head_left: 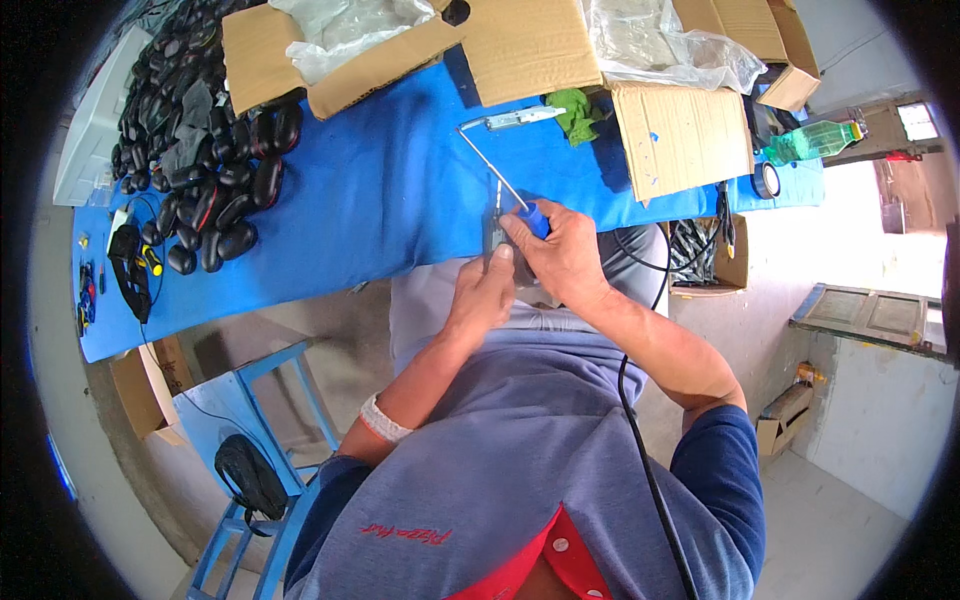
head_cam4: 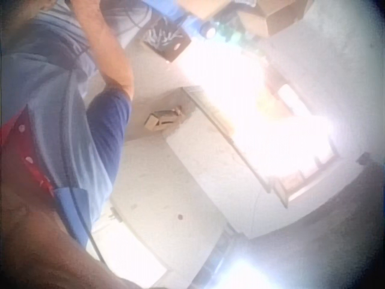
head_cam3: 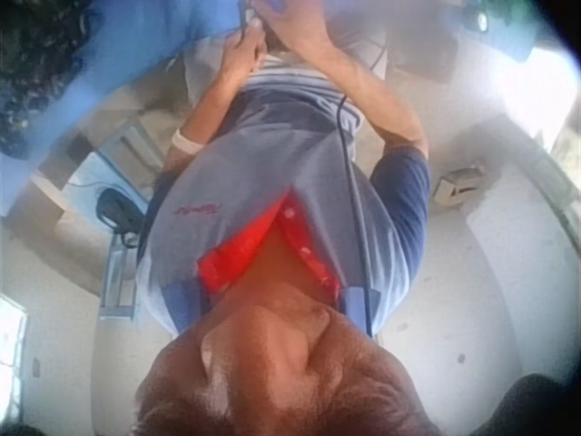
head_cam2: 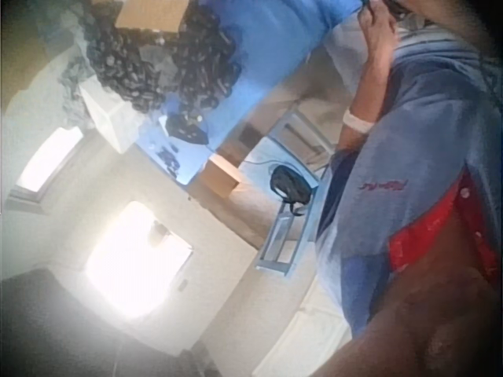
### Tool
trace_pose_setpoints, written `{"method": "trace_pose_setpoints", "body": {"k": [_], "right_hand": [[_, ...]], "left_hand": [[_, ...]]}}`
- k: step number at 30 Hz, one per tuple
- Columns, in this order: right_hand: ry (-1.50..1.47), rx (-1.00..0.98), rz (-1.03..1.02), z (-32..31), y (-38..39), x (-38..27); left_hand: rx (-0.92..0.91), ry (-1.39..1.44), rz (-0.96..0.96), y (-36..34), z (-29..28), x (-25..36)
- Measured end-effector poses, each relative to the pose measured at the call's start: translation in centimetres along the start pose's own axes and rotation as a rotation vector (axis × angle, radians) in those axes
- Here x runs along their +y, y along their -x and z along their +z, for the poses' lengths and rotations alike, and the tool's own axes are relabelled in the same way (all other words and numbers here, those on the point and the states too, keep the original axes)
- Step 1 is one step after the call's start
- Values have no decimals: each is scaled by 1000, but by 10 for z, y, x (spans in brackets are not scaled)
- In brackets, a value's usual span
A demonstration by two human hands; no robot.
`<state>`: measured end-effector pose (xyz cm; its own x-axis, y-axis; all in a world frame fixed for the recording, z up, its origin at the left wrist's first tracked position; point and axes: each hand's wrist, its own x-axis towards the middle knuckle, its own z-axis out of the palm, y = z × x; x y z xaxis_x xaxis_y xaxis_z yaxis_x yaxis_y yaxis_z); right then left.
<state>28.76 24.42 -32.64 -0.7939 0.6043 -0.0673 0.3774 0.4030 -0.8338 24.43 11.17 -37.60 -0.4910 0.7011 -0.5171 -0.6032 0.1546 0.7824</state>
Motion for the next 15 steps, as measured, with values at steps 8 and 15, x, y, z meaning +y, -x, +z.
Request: {"method": "trace_pose_setpoints", "body": {"k": [8,15], "right_hand": [[130,-15,-66,-3,-3,-10],[189,-44,-339,-8,-11,-3]], "left_hand": [[-5,63,-27,2,3,2],[2,94,-45,3,4,1]]}}
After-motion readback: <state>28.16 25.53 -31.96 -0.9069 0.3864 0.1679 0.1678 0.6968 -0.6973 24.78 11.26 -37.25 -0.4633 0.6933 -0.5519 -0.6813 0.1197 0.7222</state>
